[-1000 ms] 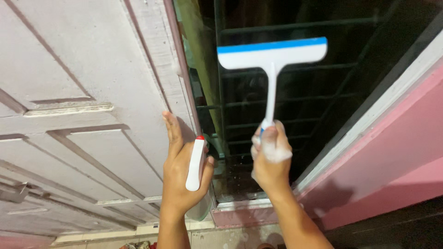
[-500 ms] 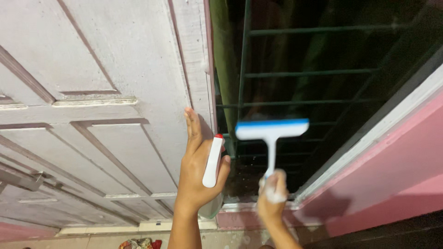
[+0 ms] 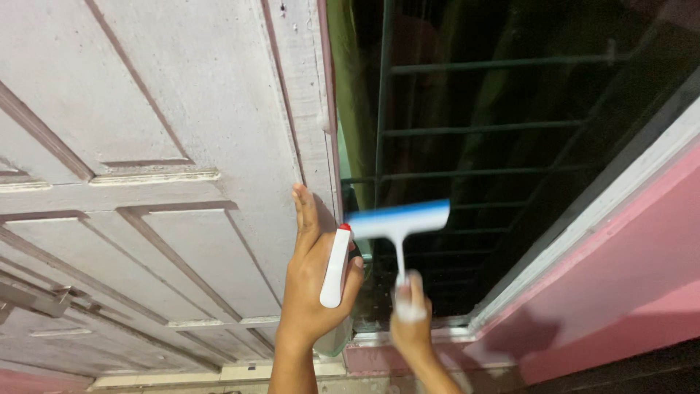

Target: The person cleans a window by spraying a cleaning solution from a bottle and wiping the surface with a squeegee. The person repeatedly sprays the glass and uses the squeegee to remove the liquid and dirt, working across the window pane.

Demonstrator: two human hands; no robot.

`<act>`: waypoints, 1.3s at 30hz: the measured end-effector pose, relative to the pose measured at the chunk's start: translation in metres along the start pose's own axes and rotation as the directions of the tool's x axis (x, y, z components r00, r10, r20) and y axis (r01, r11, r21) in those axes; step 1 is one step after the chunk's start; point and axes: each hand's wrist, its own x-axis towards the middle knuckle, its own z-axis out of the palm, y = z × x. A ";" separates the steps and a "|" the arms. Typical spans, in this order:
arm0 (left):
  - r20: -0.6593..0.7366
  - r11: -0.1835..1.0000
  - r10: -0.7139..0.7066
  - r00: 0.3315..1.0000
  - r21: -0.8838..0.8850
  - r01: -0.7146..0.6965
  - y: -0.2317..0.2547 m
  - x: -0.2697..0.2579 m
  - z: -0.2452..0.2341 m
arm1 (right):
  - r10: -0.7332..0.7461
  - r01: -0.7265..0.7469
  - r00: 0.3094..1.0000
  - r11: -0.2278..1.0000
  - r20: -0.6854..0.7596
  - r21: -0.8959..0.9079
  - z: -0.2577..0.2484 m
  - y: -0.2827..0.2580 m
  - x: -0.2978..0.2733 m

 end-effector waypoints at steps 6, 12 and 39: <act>0.006 1.000 -0.001 1.000 -0.009 0.002 0.000 -0.002 0.000 | 0.213 -0.214 0.977 0.973 -0.021 -0.090 -0.019 0.065 -0.060; -0.004 1.000 0.008 1.000 0.013 -0.008 -0.001 -0.002 0.002 | 0.088 -0.046 0.985 0.963 -0.150 0.264 -0.053 -0.015 0.034; -0.036 0.999 -0.030 0.999 0.014 0.031 -0.002 -0.002 0.009 | 0.041 0.040 0.984 0.894 -0.171 0.446 -0.097 -0.047 0.103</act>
